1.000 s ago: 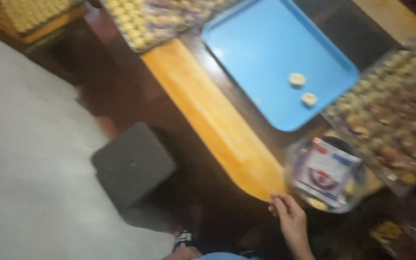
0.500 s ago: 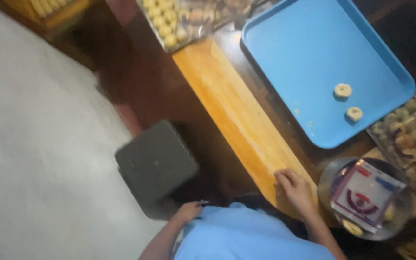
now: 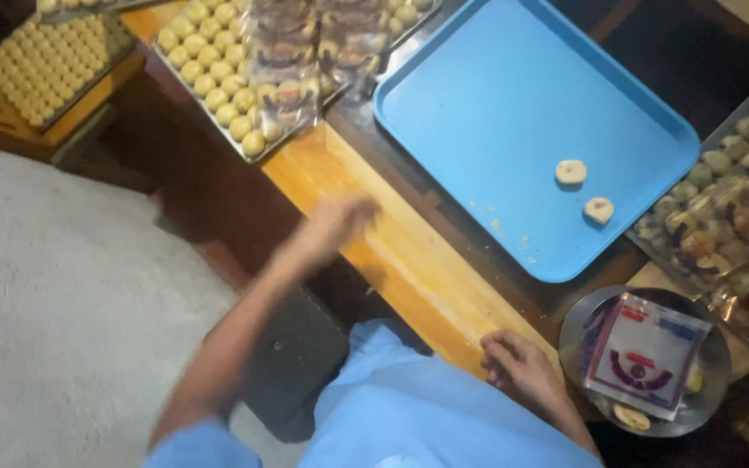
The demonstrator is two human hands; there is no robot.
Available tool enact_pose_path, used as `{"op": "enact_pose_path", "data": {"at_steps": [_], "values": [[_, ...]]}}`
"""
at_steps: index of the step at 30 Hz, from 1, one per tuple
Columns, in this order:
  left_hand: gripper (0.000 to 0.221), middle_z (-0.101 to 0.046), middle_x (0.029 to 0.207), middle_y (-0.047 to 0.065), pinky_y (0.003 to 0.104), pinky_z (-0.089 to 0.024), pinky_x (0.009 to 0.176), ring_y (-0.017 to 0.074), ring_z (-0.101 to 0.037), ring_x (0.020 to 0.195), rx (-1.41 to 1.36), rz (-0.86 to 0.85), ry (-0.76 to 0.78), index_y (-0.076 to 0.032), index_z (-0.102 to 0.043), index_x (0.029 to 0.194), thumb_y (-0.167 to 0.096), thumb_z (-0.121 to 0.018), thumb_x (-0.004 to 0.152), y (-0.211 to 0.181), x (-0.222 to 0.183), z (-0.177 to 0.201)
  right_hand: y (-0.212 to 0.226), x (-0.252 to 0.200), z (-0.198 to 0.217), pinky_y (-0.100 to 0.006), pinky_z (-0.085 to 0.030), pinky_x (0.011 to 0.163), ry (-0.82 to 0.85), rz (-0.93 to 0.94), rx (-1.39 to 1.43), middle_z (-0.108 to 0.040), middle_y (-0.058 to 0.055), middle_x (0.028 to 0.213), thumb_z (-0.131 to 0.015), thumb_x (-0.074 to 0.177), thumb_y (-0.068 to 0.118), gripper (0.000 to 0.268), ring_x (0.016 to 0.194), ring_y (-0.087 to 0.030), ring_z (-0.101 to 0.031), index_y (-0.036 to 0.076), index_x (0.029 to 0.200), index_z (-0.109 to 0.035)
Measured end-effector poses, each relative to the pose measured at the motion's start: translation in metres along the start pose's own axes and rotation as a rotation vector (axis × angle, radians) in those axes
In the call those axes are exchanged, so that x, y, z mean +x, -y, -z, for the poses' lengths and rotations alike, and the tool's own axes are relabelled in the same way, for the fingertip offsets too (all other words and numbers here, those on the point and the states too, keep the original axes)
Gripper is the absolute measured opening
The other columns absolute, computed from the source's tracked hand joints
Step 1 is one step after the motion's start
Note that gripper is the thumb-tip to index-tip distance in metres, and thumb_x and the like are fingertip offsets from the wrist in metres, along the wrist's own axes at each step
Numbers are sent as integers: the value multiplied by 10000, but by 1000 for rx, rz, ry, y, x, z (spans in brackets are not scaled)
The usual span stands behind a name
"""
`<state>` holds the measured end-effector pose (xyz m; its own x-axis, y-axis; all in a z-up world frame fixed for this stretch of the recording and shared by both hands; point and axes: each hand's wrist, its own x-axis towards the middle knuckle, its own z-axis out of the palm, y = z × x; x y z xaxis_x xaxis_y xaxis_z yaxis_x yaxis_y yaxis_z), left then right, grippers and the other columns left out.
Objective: The person repeatedly picks small round dough balls from a tray, places them into clear plastic bags, and then puts the filled bags into a black bin. The process is repeated multiple times with consistent hand movements.
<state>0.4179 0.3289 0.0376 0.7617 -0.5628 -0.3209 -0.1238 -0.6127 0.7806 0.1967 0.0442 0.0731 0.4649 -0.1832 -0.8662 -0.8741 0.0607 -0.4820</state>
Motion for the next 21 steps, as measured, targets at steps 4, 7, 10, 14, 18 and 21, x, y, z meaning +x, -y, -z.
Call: {"op": "enact_pose_path", "data": {"at_steps": [4,7,10,14,18,21], "values": [[328,-669,928,122,422,-449,717,325,-611,841,527,-375,-498,-139,-627,1068,-19,-570,769,12,103,91,-11,20,10,-288,-457,559,39,85,-87,-695,-168,729,-637,909,198,206,606,-207,-593,13,951,-716],[431,-637,1025,84,452,-417,736,336,-545,940,855,-442,-710,-188,-618,1103,-126,-702,685,30,174,143,15,24,-5,-293,-411,493,58,101,113,-650,-182,714,-633,913,138,185,574,-231,-570,-36,934,-690],[503,-601,1157,59,464,-387,771,323,-506,1060,1079,-390,-700,-187,-580,1189,-203,-740,713,53,226,179,67,50,-22,-293,-475,545,60,89,71,-687,-142,784,-624,912,173,216,628,-211,-624,-13,984,-705],[600,-526,1373,116,597,-316,927,389,-417,1251,1049,-382,-528,-132,-515,1343,-42,-566,752,71,256,209,173,58,-78,-318,-392,505,39,166,339,-573,-112,683,-685,873,159,173,580,-198,-516,7,951,-659],[870,-476,1340,117,463,-320,884,299,-398,1164,1148,-327,-391,-188,-366,1454,-66,-688,655,84,277,227,298,94,-108,-284,-401,564,70,147,-180,-618,-60,726,-570,963,317,269,598,-159,-516,88,855,-660],[789,-559,1350,94,461,-368,831,297,-481,1150,1105,-363,-374,-135,-421,1436,-319,-784,760,89,289,237,318,190,-131,-311,-459,484,121,366,209,-681,-157,848,-592,949,195,191,499,-213,-550,6,971,-616]]}}
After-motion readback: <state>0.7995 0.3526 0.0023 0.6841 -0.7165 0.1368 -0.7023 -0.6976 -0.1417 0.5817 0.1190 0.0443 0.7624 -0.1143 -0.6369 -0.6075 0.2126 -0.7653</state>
